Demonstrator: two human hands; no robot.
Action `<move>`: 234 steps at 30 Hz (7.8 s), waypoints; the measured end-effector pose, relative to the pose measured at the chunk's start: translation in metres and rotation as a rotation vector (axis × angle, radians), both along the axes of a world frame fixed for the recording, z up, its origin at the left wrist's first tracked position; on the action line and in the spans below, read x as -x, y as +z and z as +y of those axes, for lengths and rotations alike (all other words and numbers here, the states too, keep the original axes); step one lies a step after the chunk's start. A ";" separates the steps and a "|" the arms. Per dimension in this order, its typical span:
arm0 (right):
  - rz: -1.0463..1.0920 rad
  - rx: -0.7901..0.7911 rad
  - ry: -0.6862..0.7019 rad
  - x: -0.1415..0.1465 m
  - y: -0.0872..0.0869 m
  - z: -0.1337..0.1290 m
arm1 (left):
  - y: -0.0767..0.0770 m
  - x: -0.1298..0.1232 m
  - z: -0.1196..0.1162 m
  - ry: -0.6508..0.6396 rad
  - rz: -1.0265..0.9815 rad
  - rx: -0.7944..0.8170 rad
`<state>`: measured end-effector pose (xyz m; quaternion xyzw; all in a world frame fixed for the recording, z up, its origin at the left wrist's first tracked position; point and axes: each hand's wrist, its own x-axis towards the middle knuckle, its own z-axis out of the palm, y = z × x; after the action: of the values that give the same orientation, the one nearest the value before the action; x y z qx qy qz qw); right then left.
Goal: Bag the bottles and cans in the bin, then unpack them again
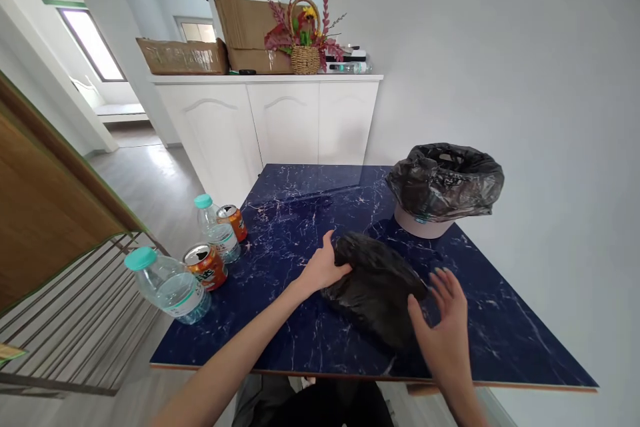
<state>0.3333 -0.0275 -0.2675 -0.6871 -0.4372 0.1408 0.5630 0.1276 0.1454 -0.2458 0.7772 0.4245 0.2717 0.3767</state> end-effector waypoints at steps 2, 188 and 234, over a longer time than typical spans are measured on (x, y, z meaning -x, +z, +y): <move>-0.248 -0.051 0.009 0.011 0.010 -0.005 | 0.002 -0.006 -0.002 0.014 0.022 -0.085; -0.731 0.004 0.396 -0.036 0.004 0.056 | -0.046 0.154 -0.089 -0.078 0.413 -0.589; -0.678 0.033 0.528 -0.006 0.157 0.051 | -0.036 0.154 -0.098 -0.023 0.403 -0.616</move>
<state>0.3391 0.0240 -0.1107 -0.5679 -0.7561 0.0530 0.3209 -0.0264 0.0477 -0.2816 0.8968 0.3798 0.2241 0.0366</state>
